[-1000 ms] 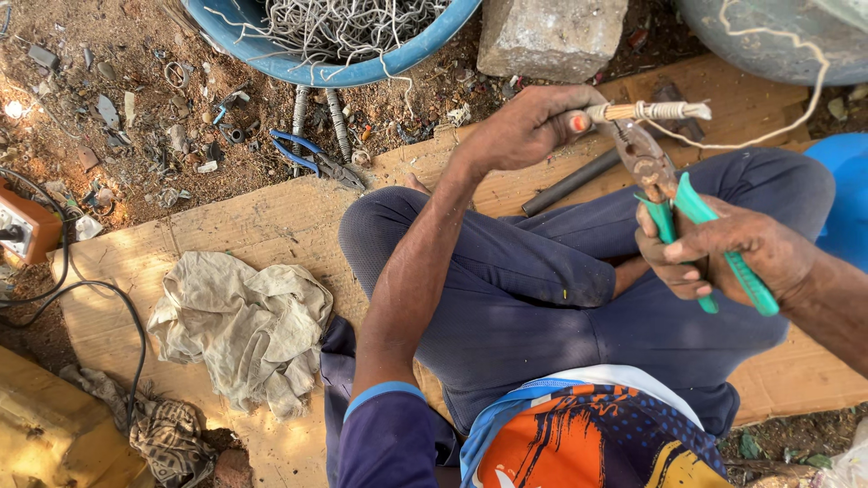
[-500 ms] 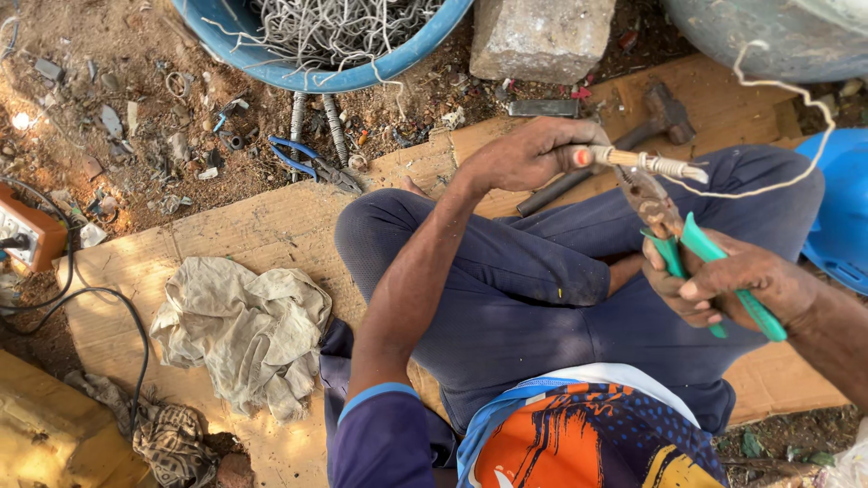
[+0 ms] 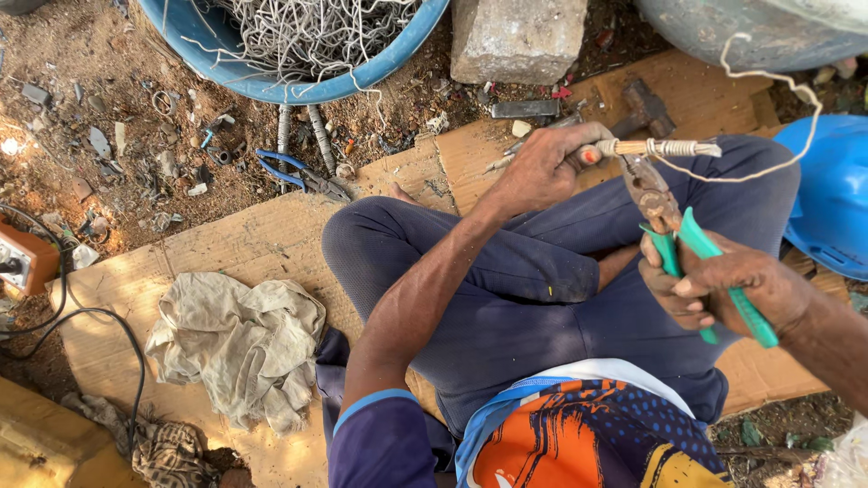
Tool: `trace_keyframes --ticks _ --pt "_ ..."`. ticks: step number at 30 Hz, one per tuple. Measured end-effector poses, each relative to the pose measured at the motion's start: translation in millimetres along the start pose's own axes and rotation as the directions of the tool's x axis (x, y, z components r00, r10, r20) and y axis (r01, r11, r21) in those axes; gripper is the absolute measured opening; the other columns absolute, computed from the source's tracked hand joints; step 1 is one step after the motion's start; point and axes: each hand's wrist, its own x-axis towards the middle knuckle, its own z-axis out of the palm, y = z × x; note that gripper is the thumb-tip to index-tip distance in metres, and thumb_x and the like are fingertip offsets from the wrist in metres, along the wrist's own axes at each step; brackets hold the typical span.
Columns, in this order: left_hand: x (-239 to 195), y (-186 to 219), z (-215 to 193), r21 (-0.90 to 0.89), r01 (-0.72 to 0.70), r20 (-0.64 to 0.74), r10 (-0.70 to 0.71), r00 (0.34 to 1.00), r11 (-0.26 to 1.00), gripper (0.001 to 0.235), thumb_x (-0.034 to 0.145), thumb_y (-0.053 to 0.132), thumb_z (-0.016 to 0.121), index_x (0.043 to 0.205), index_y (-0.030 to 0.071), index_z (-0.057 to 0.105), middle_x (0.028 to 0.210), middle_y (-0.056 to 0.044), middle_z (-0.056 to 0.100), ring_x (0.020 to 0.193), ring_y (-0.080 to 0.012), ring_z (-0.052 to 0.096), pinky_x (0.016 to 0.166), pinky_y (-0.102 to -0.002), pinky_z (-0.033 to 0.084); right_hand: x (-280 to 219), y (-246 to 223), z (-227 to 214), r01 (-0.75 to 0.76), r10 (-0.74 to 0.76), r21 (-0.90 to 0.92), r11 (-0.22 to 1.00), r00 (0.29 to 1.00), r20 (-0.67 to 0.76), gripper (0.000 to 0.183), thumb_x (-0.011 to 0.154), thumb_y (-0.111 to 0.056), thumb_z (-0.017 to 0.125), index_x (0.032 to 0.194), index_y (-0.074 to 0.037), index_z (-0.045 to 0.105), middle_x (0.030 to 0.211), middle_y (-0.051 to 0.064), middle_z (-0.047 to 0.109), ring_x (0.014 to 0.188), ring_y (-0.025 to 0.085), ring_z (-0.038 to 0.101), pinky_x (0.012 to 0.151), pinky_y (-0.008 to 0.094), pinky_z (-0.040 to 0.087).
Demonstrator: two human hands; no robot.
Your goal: The person sits cross-legged on a cardboard sheet and uses pliers and a hammer to strip insulation from metal cables. They repeatedly hammer the cable ends, pull off the outer sheath, and separate the inner wires, placing the stripped metal into a blue basin.
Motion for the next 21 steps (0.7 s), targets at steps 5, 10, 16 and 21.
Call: trace_keyframes --ticks 5,10,16,21 --pt "2 16 6 -0.037 -0.033 0.013 0.034 0.999 0.999 0.037 0.086 -0.013 0.053 0.108 0.013 0.067 0.088 -0.005 0.075 0.079 -0.024 0.07 0.072 -0.041 0.055 -12 -8 -8 0.046 -0.04 -0.077 0.996 0.996 0.078 0.05 0.078 -0.005 0.072 0.121 -0.003 0.046 0.085 0.006 0.046 0.061 0.015 0.043 0.047 0.033 0.038" --pt "5 31 16 0.168 0.006 -0.236 0.034 0.971 0.986 0.043 0.076 -0.014 0.052 0.11 0.011 0.061 0.097 -0.007 0.072 0.09 -0.0271 0.072 0.077 -0.042 0.057 4 20 19 0.241 -0.24 0.04 0.97 0.97 -0.029 0.039 0.078 -0.001 0.064 0.112 -0.005 0.045 0.08 0.004 0.044 0.058 0.012 0.042 0.046 0.029 0.037" --pt "6 30 22 0.167 0.124 -0.26 -0.078 0.963 0.978 0.042 0.078 -0.014 0.052 0.112 0.01 0.062 0.093 -0.007 0.071 0.083 -0.0232 0.071 0.073 -0.042 0.059 35 28 68 0.367 -0.367 -0.044 0.929 0.902 -0.226 0.039 0.077 0.001 0.058 0.112 -0.01 0.044 0.078 0.004 0.044 0.06 0.013 0.045 0.049 0.031 0.042" --pt "-3 25 5 -0.032 -0.038 -0.207 0.03 0.978 0.999 0.017 0.101 0.002 0.052 0.112 0.012 0.06 0.093 -0.004 0.07 0.083 -0.0191 0.071 0.075 -0.037 0.059 25 13 66 0.403 -0.416 -0.178 0.898 0.909 -0.04 0.043 0.086 -0.008 0.062 0.126 -0.004 0.047 0.094 0.011 0.057 0.08 0.019 0.06 0.066 0.036 0.05"
